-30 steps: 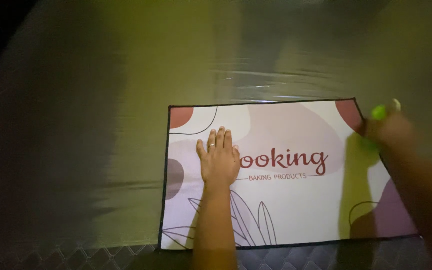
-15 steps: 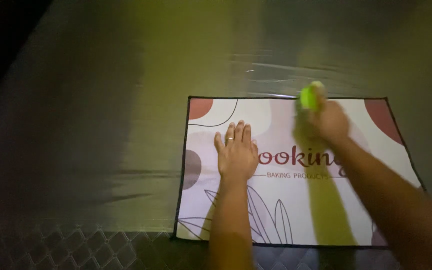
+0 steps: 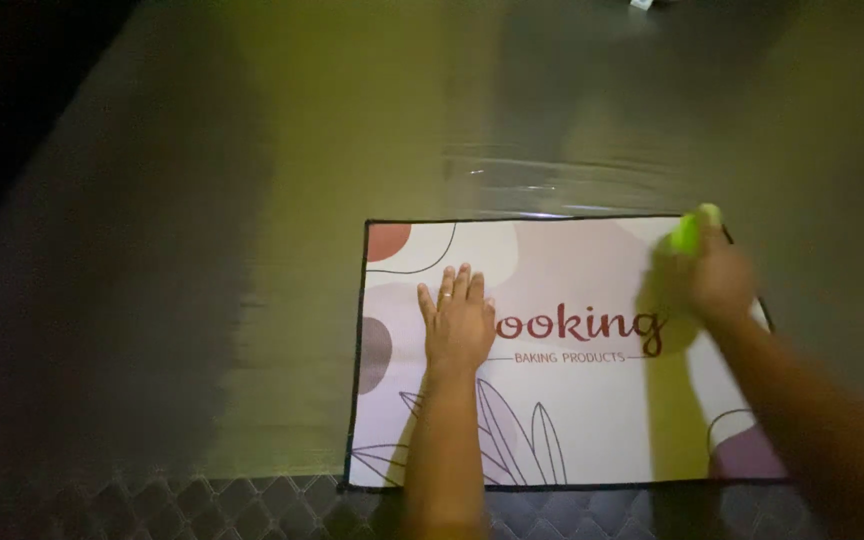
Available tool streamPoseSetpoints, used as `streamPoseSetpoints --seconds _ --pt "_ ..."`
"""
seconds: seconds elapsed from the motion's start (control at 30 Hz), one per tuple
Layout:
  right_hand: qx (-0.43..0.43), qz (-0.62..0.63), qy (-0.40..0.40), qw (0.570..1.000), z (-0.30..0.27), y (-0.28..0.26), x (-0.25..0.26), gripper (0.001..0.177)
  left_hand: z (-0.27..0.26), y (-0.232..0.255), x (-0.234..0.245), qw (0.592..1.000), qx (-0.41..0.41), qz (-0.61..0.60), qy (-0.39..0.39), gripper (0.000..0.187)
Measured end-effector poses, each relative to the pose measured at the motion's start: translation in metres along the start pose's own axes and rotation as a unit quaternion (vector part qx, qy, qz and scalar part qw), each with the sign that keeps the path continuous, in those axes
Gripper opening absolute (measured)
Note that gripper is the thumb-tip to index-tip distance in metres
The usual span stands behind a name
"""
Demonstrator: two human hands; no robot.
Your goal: Cleaning a kitchen mat using a small green cloth on top of a bed.
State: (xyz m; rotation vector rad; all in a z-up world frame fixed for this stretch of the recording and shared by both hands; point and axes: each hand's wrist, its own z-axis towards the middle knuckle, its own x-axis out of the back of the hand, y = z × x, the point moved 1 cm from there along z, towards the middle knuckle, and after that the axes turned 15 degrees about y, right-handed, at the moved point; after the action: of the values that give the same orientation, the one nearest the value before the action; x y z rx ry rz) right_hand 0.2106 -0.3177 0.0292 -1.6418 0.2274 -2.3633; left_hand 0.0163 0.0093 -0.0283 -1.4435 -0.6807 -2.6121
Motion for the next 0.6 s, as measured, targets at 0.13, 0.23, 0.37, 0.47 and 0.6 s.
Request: streamPoseSetpoints --seconds 0.13,0.23,0.37,0.47,0.6 --pt "0.04 0.014 -0.032 0.999 -0.046 -0.113 -0.012 0.074 -0.008 -0.007 0.021 0.996 0.026 -0.073 -0.03 0.044" --pt "0.122 0.059 -0.052 0.989 -0.093 -0.172 -0.015 0.074 -0.016 -0.01 0.026 0.996 0.0 -0.091 0.005 0.041" --pt "0.181 0.1 -0.1 0.973 -0.131 -0.221 0.007 0.076 -0.014 -0.011 0.04 0.998 0.032 0.023 -0.049 0.052" --pt "0.159 0.072 -0.127 0.977 -0.125 -0.197 0.004 0.078 -0.029 -0.011 0.057 0.992 0.043 0.071 -0.096 0.062" --pt "0.107 0.001 -0.071 0.992 -0.081 -0.095 -0.012 0.081 -0.035 -0.009 0.061 0.993 0.051 0.068 -0.084 0.063"
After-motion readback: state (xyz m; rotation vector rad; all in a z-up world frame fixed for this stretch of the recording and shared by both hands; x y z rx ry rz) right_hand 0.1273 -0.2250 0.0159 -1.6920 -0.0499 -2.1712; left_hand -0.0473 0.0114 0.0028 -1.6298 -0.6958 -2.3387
